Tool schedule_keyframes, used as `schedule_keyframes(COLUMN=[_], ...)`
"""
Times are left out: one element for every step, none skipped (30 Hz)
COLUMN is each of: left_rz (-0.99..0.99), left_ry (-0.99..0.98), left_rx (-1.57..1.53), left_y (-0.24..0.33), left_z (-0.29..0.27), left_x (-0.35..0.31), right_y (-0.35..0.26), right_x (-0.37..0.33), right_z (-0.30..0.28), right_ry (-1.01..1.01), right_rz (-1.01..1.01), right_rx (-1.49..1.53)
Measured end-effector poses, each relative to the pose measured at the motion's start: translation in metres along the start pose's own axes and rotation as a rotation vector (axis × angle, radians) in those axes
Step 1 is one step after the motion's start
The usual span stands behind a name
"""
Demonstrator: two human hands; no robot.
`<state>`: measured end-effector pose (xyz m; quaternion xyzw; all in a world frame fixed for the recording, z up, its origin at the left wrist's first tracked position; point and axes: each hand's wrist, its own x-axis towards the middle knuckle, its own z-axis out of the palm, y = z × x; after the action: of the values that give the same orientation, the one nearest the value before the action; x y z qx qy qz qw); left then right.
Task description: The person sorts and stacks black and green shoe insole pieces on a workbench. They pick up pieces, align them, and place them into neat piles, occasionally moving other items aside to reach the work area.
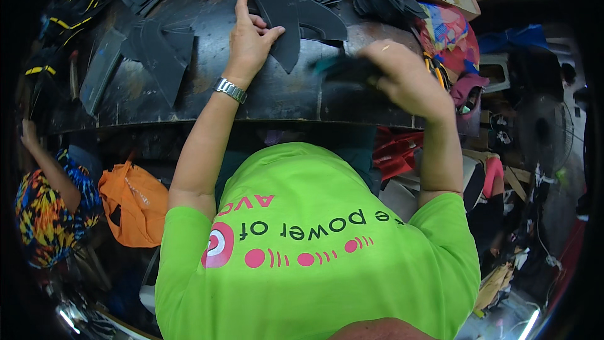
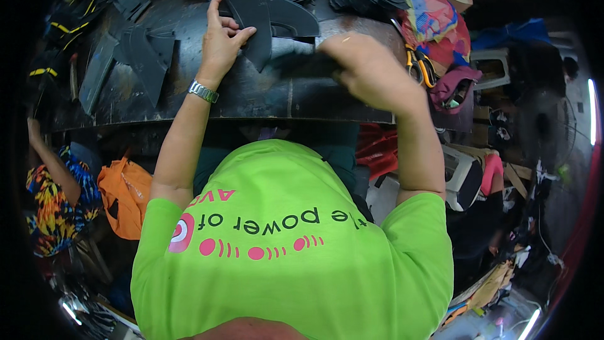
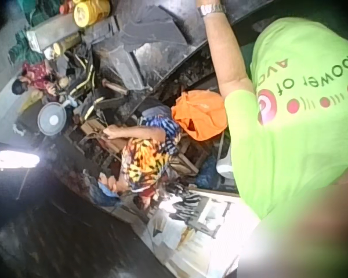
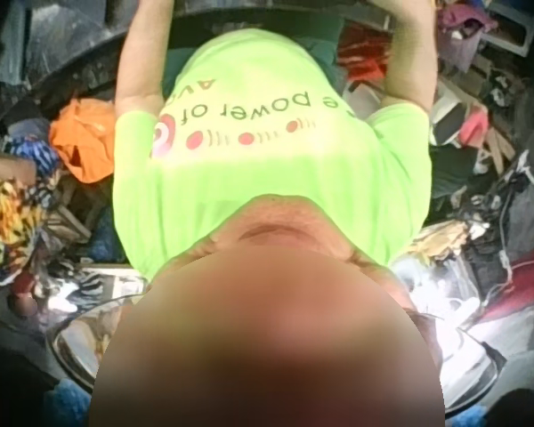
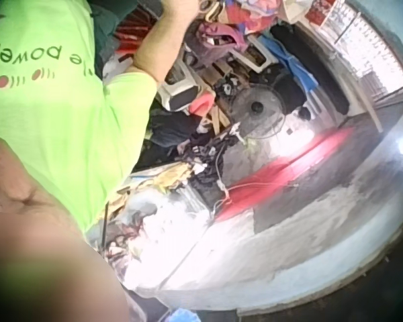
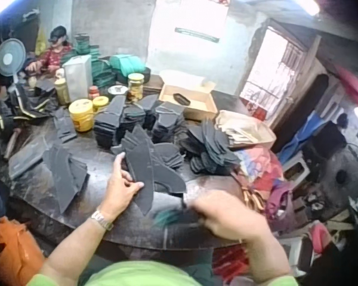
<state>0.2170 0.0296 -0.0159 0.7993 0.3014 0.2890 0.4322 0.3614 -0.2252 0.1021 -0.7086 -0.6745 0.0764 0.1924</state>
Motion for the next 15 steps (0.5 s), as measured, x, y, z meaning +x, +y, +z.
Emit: schedule_keyframes(left_rz=[0.014,0.007,0.02,0.034,0.056,0.065,0.058,0.044,0.036,0.03,0.026,0.041,0.043,0.044,0.059], left_ry=[-0.012,-0.022,-0.02,-0.015,-0.009,-0.011,-0.016,-0.022,-0.028,-0.03,-0.035,-0.031,-0.037,-0.048,-0.049], left_rx=[0.01,0.041,0.077,0.114,0.148,0.139,0.143,0.156,0.146,0.119,0.096,0.076,0.05,0.036,0.023], left_y=[0.002,0.003,0.005,0.006,0.007,0.009,0.01,0.011,0.012,0.013,0.013,0.014,0.014,0.014,0.013], left_z=[0.001,0.002,0.002,0.001,0.0,-0.001,-0.002,-0.003,-0.005,-0.007,-0.009,-0.011,-0.013,-0.015,-0.016], left_x=[0.001,0.001,0.001,0.001,0.0,-0.001,-0.004,-0.007,-0.009,-0.011,-0.013,-0.015,-0.017,-0.019,-0.02], right_y=[0.015,0.029,0.044,0.058,0.069,0.078,0.084,0.088,0.088,0.085,0.083,0.081,0.079,0.079,0.083], right_x=[-0.009,-0.021,-0.029,-0.036,-0.042,-0.046,-0.05,-0.053,-0.057,-0.059,-0.06,-0.06,-0.059,-0.054,-0.046], right_z=[-0.007,-0.017,-0.023,-0.023,-0.02,-0.016,-0.013,-0.009,-0.006,-0.004,-0.005,-0.007,-0.011,-0.015,-0.019], right_ry=[0.04,0.014,-0.01,-0.018,-0.028,-0.033,-0.055,-0.057,0.031,0.112,0.107,0.102,0.114,0.141,0.183], right_rz=[0.129,0.24,0.407,0.557,0.59,0.628,0.738,0.8,0.682,0.619,0.634,0.649,0.614,0.697,0.727], right_rx=[0.038,0.168,0.277,0.419,0.322,0.243,0.139,0.06,0.089,0.089,-0.013,-0.114,-0.219,-0.102,0.011])
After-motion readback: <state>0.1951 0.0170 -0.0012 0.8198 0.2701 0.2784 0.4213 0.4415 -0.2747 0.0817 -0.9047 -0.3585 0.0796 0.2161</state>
